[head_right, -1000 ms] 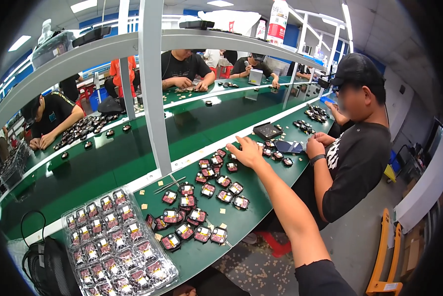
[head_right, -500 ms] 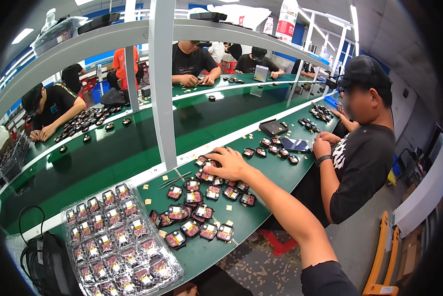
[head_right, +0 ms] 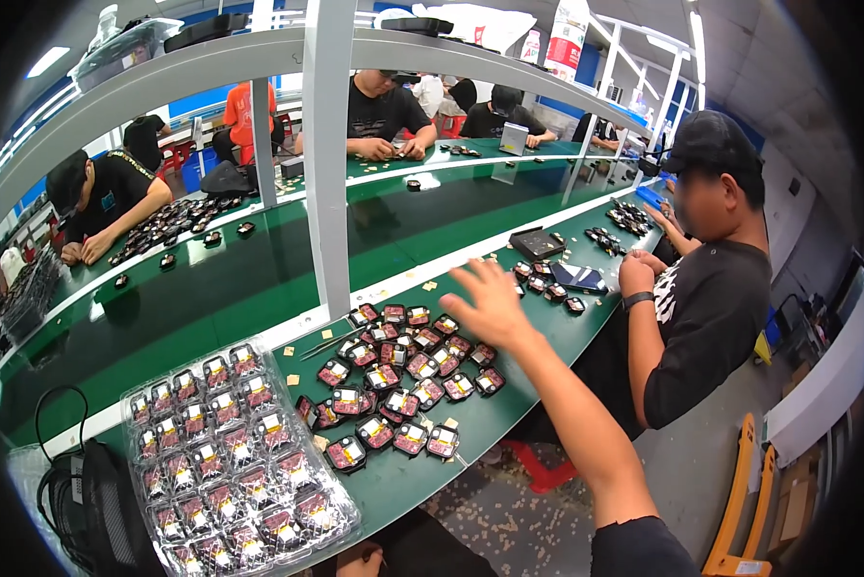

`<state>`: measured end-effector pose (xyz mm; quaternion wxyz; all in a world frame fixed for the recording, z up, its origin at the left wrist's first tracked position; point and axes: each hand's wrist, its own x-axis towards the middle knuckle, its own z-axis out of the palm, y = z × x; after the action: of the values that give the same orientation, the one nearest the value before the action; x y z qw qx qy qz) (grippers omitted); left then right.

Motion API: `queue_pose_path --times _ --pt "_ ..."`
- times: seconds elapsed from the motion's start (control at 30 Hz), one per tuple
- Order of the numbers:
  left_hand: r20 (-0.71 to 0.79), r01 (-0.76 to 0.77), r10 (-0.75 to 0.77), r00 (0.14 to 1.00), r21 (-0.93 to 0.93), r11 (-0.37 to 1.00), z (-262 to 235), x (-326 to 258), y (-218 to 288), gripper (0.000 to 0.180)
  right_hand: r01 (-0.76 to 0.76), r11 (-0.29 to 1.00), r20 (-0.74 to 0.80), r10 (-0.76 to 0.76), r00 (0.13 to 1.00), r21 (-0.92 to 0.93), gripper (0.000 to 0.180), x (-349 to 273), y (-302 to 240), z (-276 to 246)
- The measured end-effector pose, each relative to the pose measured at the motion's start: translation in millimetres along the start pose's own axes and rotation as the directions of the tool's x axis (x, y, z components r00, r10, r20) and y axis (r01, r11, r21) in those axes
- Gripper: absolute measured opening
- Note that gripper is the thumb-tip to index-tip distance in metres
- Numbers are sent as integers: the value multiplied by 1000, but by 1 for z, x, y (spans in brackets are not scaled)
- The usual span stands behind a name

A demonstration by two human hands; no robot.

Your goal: Assembling internal components into smartwatch housings on a factory production line.

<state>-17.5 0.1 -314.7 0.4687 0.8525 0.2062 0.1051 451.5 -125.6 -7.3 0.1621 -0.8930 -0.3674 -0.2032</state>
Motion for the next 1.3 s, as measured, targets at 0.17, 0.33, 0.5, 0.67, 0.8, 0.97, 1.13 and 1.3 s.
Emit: queue_pose_path --times 0.17,0.33,0.5,0.67,0.8,0.97,1.13,1.3 --pt "-3 -7 7 1000 -5 1000 -1 2 -3 29 -270 963 191 266 945 -5 65 -19 63 13" --pt "21 30 -30 999 2 1000 -3 1 1 32 -37 976 273 -24 962 217 65 -51 9 8" --pt "40 37 -37 998 18 999 -6 4 14 32 -184 958 230 132 964 221 72 -82 -54 2" --pt "-17 -31 32 999 61 998 -2 3 7 27 -250 946 244 198 949 206 79 -88 -101 -1" --pt "33 72 -72 997 -17 997 -4 7 14 24 -203 967 247 162 955 151 82 -89 -113 -1" --pt "130 121 -107 986 -105 987 7 9 -6 28 -174 973 68 165 984 154 75 -69 -89 -4" --pt "60 76 -72 996 -56 996 -5 4 4 27 204 856 33 -249 968 475 40 -8 -147 -4" --pt "52 25 -21 998 -86 996 1 3 8 27 234 939 287 -303 909 252 26 39 -176 15"
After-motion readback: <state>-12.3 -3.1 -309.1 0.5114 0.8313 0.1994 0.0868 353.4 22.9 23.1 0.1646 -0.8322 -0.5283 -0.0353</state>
